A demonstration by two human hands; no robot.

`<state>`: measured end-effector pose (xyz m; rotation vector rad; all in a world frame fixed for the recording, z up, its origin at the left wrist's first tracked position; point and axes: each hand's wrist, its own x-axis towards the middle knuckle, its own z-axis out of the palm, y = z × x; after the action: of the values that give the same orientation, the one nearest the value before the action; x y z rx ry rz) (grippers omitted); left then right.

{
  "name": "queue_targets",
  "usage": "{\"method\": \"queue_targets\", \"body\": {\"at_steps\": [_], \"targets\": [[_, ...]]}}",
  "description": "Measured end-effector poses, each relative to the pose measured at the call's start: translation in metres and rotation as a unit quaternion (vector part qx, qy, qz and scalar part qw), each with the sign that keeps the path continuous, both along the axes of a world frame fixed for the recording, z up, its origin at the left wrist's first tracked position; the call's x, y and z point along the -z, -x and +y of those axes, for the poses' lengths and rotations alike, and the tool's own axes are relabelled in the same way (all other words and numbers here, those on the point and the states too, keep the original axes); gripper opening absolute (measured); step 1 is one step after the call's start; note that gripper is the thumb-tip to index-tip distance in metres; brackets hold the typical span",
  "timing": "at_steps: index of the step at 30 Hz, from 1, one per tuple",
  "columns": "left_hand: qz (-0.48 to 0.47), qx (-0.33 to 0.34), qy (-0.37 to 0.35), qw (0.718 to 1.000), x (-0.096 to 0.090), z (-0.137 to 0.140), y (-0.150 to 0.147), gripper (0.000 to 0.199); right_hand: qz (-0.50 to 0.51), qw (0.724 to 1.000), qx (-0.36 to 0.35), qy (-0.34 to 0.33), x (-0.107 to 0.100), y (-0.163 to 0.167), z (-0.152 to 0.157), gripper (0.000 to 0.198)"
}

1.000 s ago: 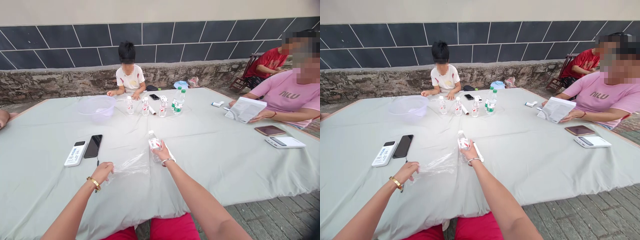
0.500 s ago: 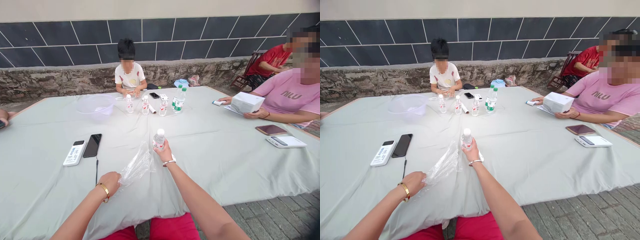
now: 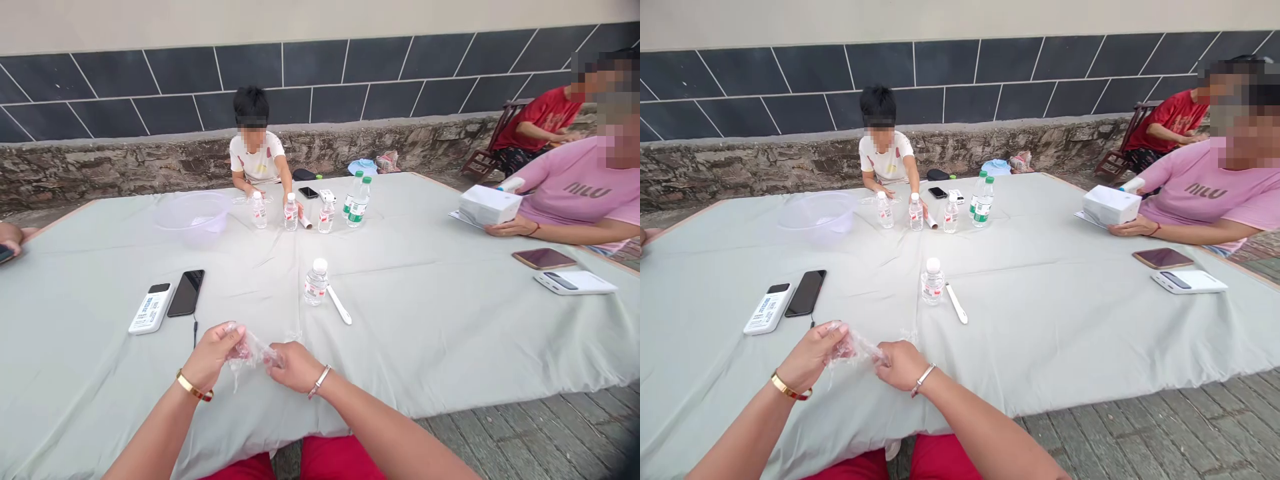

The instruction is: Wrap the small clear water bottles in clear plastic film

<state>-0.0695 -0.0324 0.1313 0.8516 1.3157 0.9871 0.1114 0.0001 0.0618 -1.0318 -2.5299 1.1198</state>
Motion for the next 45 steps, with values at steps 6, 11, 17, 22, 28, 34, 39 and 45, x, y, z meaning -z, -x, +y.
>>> {"method": "queue_targets", "body": {"at_steps": [6, 11, 17, 22, 28, 34, 39, 45], "targets": [[-0.034, -0.269, -0.011, 0.962, 0.040, 0.013, -0.009, 0.016, -0.115, 0.988, -0.012, -0.106, 0.001, 0.009, -0.032, 0.021], [0.235, -0.046, -0.109, 0.965, 0.062, 0.001, -0.020, 0.033, -0.027, 0.984, -0.028, -0.171, -0.040, 0.001, -0.018, 0.016], [-0.119, -0.081, 0.022, 0.989, 0.052, -0.014, -0.028, 0.037, 0.214, 0.953, 0.208, 0.041, -0.024, 0.002, 0.001, 0.019], [-0.124, -0.196, -0.052, 0.971, 0.052, -0.004, -0.040, 0.040, 0.320, 0.903, 0.219, 0.187, 0.004, 0.025, -0.026, 0.044], [0.277, -0.167, -0.224, 0.919, 0.065, -0.005, -0.047, 0.045, 0.434, 0.729, 0.187, 0.496, -0.020, 0.021, -0.025, 0.059], [0.342, -0.109, -0.155, 0.921, 0.071, -0.004, -0.050, 0.039, 0.439, 0.737, 0.195, 0.476, -0.028, 0.018, -0.011, 0.050], [0.250, -0.181, -0.126, 0.943, 0.067, 0.020, -0.034, 0.044, 0.334, 0.862, 0.199, 0.325, -0.019, -0.002, 0.000, 0.045], [0.014, -0.224, -0.030, 0.974, 0.048, 0.090, 0.037, 0.038, 0.206, 0.888, 0.384, 0.148, 0.006, -0.059, 0.027, 0.025]]}}
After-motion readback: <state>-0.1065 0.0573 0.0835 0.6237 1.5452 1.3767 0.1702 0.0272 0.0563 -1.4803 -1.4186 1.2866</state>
